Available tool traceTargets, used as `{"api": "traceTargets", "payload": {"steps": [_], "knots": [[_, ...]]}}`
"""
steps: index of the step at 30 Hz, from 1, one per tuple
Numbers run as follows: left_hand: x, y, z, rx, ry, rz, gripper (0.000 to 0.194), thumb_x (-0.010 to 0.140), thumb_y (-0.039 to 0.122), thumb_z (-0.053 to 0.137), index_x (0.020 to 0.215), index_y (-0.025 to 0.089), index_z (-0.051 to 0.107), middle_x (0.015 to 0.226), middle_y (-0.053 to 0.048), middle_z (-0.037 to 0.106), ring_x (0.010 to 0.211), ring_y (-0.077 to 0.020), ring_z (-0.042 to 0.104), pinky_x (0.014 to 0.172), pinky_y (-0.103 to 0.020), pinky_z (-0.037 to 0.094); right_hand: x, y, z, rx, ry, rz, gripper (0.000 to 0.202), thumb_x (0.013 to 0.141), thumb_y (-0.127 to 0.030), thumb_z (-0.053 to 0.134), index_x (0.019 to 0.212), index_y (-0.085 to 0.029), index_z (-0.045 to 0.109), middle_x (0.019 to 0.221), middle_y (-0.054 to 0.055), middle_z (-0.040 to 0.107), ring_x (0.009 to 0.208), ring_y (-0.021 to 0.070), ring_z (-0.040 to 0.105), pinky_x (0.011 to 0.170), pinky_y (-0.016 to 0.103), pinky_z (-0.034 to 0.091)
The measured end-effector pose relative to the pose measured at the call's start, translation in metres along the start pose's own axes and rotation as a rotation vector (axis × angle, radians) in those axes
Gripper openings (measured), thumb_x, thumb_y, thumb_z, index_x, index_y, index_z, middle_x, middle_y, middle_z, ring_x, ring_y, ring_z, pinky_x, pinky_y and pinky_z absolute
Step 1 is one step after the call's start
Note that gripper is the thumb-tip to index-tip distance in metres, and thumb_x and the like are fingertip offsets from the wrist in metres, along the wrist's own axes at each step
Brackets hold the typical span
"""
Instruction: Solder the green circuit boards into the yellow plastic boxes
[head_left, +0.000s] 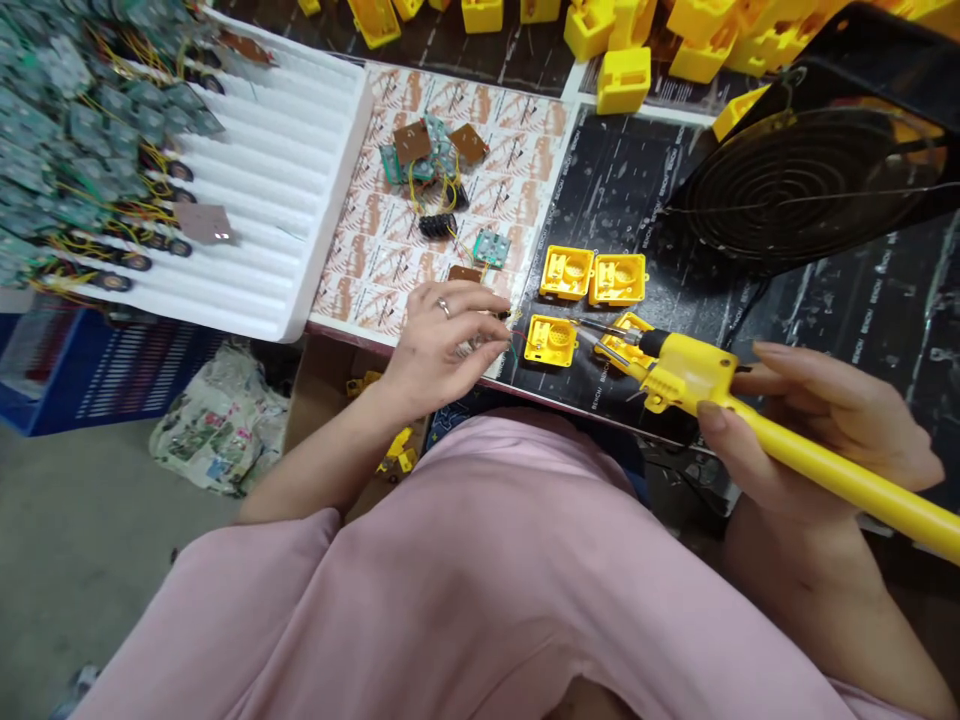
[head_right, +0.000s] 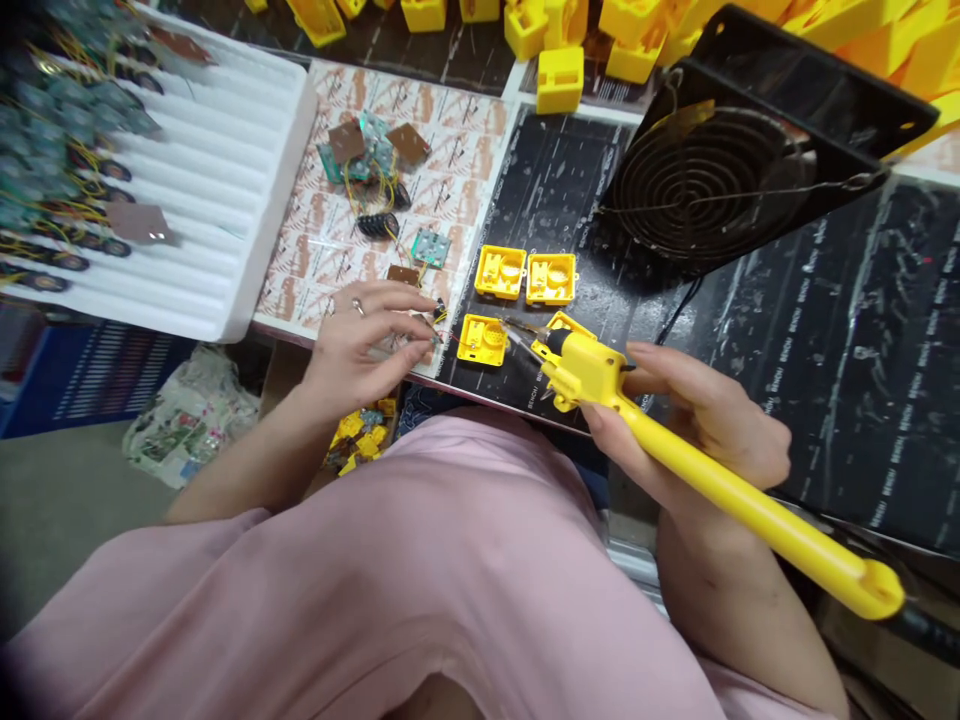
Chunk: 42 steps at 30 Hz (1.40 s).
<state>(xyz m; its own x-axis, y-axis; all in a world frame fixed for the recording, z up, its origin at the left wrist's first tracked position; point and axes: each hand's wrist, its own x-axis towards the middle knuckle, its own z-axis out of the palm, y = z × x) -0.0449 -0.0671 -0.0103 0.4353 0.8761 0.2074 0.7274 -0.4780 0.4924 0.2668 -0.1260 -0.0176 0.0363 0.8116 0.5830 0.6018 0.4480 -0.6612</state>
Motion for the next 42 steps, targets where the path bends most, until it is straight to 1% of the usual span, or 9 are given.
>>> {"api": "traceTargets", "payload": {"steps": [3,6,11,17,22,26,29,34,42], "knots": [[0.002,0.004,0.011,0.079,0.022,0.085,0.015,0.096,0.032,0.059,0.090,0.029,0.073,0.113,-0.002,0.078,0.120,-0.0239,0.064,0.114,-0.055,0.037,-0.001,-0.001,0.000,-0.009,0.012,0.003,0.060,0.065,-0.020,0.090,0.122,-0.030,0.073,0.086,0.001,0.078,0.054,0.0135,0.066,0.037,0.023,0.041],[0.007,0.003,0.018,0.133,-0.062,0.186,0.017,0.097,0.026,0.057,0.095,0.031,0.073,0.116,0.001,0.077,0.125,-0.0215,0.061,0.121,-0.055,0.029,-0.003,-0.001,-0.002,-0.018,0.044,0.013,0.055,0.067,-0.019,0.089,0.120,-0.029,0.074,0.087,0.002,0.078,0.058,0.0137,0.068,0.042,0.021,0.047],[0.023,-0.003,0.018,0.166,-0.142,0.173,0.022,0.099,0.022,0.052,0.096,0.030,0.072,0.097,0.001,0.076,0.117,-0.0209,0.064,0.123,-0.057,0.025,-0.004,0.002,-0.001,-0.001,0.048,0.011,0.053,0.068,-0.019,0.088,0.118,-0.028,0.075,0.085,0.002,0.078,0.057,0.0145,0.068,0.042,0.022,0.048],[0.030,-0.002,0.013,0.193,-0.120,0.219,0.028,0.102,0.027,0.047,0.097,0.027,0.075,0.084,-0.001,0.075,0.093,-0.0189,0.066,0.113,-0.051,0.038,-0.005,0.008,0.000,0.008,0.077,0.036,0.051,0.067,-0.023,0.088,0.116,-0.030,0.075,0.089,0.003,0.079,0.057,0.0160,0.069,0.041,0.024,0.048],[0.031,0.000,0.012,0.184,-0.117,0.133,0.028,0.099,0.029,0.050,0.093,0.019,0.076,0.086,-0.005,0.076,0.085,-0.0199,0.066,0.101,-0.045,0.044,-0.007,0.007,0.006,0.085,0.149,0.049,0.056,0.063,-0.022,0.090,0.117,-0.030,0.075,0.092,0.002,0.079,0.060,0.0176,0.070,0.051,0.028,0.060],[0.035,0.007,0.008,0.222,-0.135,0.104,0.030,0.096,0.028,0.049,0.087,0.018,0.075,0.080,-0.006,0.074,0.083,-0.0214,0.065,0.095,-0.044,0.043,-0.008,-0.001,0.009,0.111,0.126,0.068,0.064,0.061,-0.019,0.091,0.122,-0.031,0.073,0.101,0.003,0.078,0.064,0.0163,0.070,0.052,0.026,0.060],[0.040,0.013,0.006,0.244,-0.134,0.107,0.029,0.095,0.028,0.048,0.088,0.019,0.075,0.082,-0.005,0.073,0.085,-0.0218,0.065,0.094,-0.045,0.042,-0.008,-0.007,0.010,0.093,0.074,0.060,0.066,0.063,-0.019,0.091,0.125,-0.033,0.071,0.102,0.002,0.077,0.068,0.0176,0.071,0.057,0.029,0.062],[0.047,0.014,0.014,0.361,-0.143,0.120,0.032,0.096,0.028,0.044,0.088,0.018,0.074,0.081,-0.006,0.072,0.082,-0.0229,0.062,0.091,-0.047,0.040,-0.008,-0.015,0.017,0.087,-0.044,-0.009,0.054,0.070,-0.015,0.086,0.119,-0.031,0.071,0.091,0.000,0.077,0.066,0.0177,0.071,0.054,0.030,0.060],[0.055,0.014,0.016,0.387,-0.147,0.171,0.027,0.090,0.023,0.046,0.081,0.020,0.071,0.069,-0.004,0.064,0.077,-0.0213,0.058,0.087,-0.046,0.039,-0.009,-0.028,0.027,0.035,-0.055,-0.071,0.036,0.076,-0.012,0.080,0.102,-0.032,0.066,0.078,-0.004,0.070,0.062,0.0171,0.067,0.049,0.032,0.055]]}}
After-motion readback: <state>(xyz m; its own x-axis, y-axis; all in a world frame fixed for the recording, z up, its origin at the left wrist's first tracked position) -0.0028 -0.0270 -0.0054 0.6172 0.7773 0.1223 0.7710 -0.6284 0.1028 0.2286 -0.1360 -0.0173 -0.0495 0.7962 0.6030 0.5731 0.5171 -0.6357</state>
